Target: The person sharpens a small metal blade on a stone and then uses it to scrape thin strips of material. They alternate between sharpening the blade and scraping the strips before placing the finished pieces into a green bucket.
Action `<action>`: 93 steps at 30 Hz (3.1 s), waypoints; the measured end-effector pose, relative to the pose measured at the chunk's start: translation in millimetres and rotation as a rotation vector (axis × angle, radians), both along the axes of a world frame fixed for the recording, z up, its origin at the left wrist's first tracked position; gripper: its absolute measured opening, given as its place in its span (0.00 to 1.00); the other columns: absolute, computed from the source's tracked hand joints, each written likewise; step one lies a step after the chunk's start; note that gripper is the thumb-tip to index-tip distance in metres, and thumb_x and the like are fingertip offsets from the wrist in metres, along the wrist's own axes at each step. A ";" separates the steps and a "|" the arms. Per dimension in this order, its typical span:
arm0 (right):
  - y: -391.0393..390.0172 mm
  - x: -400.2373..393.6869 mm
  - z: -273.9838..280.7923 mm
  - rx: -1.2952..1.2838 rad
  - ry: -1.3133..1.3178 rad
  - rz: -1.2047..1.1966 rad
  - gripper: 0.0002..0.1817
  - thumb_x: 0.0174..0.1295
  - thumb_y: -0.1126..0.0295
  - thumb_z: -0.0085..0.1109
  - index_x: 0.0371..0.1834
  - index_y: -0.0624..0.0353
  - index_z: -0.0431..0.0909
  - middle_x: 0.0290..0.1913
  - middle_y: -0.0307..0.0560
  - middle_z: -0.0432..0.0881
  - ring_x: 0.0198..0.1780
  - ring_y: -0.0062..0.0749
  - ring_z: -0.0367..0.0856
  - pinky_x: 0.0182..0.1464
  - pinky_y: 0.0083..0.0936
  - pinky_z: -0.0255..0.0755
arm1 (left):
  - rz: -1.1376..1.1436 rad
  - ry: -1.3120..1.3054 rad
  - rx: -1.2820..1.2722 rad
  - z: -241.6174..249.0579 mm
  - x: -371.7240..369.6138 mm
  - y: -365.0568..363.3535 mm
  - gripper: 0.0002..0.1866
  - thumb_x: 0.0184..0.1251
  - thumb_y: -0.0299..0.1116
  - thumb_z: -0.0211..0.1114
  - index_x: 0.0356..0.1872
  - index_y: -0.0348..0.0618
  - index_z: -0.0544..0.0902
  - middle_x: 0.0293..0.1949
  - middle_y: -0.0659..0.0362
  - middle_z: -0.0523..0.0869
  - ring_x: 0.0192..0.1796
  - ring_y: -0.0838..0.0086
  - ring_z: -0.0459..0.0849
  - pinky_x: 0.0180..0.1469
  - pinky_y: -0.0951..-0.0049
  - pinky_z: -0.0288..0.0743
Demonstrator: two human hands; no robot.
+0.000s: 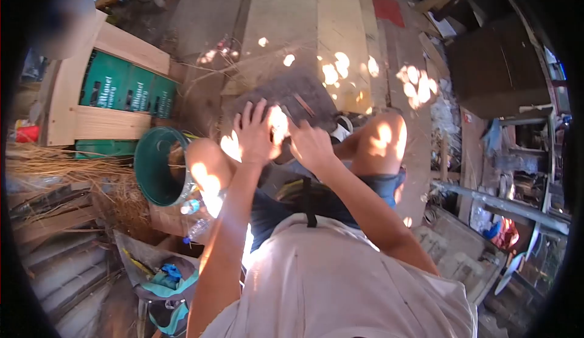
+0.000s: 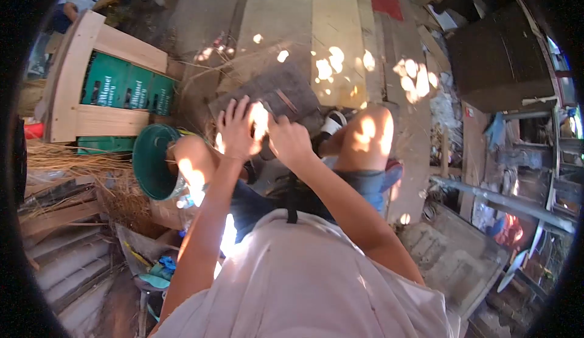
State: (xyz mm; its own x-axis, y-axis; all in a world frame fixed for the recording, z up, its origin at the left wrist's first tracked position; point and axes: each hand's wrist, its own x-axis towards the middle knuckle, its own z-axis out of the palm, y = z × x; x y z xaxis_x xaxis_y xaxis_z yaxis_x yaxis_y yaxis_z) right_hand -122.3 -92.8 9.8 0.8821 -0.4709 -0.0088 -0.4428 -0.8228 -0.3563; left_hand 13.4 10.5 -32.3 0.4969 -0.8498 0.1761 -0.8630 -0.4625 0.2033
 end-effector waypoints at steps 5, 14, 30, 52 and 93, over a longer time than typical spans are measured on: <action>-4.2 8.4 0.5 -0.038 0.054 0.045 0.23 0.60 0.70 0.60 0.59 0.63 0.75 0.40 0.58 0.85 0.35 0.51 0.89 0.35 0.39 0.84 | 0.002 -0.006 0.004 -3.3 1.1 -0.4 0.29 0.66 0.52 0.59 0.69 0.63 0.75 0.76 0.59 0.67 0.78 0.53 0.60 0.77 0.42 0.49; -3.6 0.9 -0.2 0.023 0.031 -0.002 0.27 0.60 0.74 0.56 0.66 0.57 0.72 0.38 0.59 0.83 0.35 0.55 0.88 0.34 0.44 0.82 | 0.007 0.028 0.026 4.1 -2.6 -1.9 0.27 0.68 0.47 0.58 0.69 0.64 0.73 0.76 0.59 0.67 0.79 0.53 0.59 0.77 0.41 0.49; -10.0 12.2 -6.0 -0.030 0.033 0.034 0.34 0.55 0.70 0.63 0.69 0.58 0.70 0.40 0.58 0.84 0.35 0.54 0.88 0.35 0.41 0.83 | 0.003 0.006 0.008 2.4 -1.8 -2.3 0.27 0.69 0.52 0.57 0.68 0.60 0.75 0.75 0.58 0.68 0.77 0.51 0.61 0.77 0.41 0.50; -8.2 7.8 0.2 0.032 0.031 -0.008 0.25 0.60 0.69 0.60 0.63 0.62 0.76 0.40 0.59 0.85 0.36 0.52 0.89 0.36 0.41 0.84 | -0.010 0.011 -0.013 9.1 -3.8 -2.9 0.28 0.70 0.55 0.55 0.68 0.61 0.76 0.75 0.55 0.68 0.78 0.49 0.60 0.77 0.39 0.49; 16.0 -68.6 95.5 1.395 -0.790 -0.249 0.10 0.80 0.67 0.45 0.50 0.62 0.74 0.36 0.43 0.85 0.27 0.17 0.81 0.29 0.16 0.77 | -0.014 1.254 -0.736 105.4 -51.9 11.3 0.27 0.79 0.47 0.58 0.66 0.33 0.78 0.59 0.54 0.85 0.62 0.70 0.79 0.65 0.67 0.69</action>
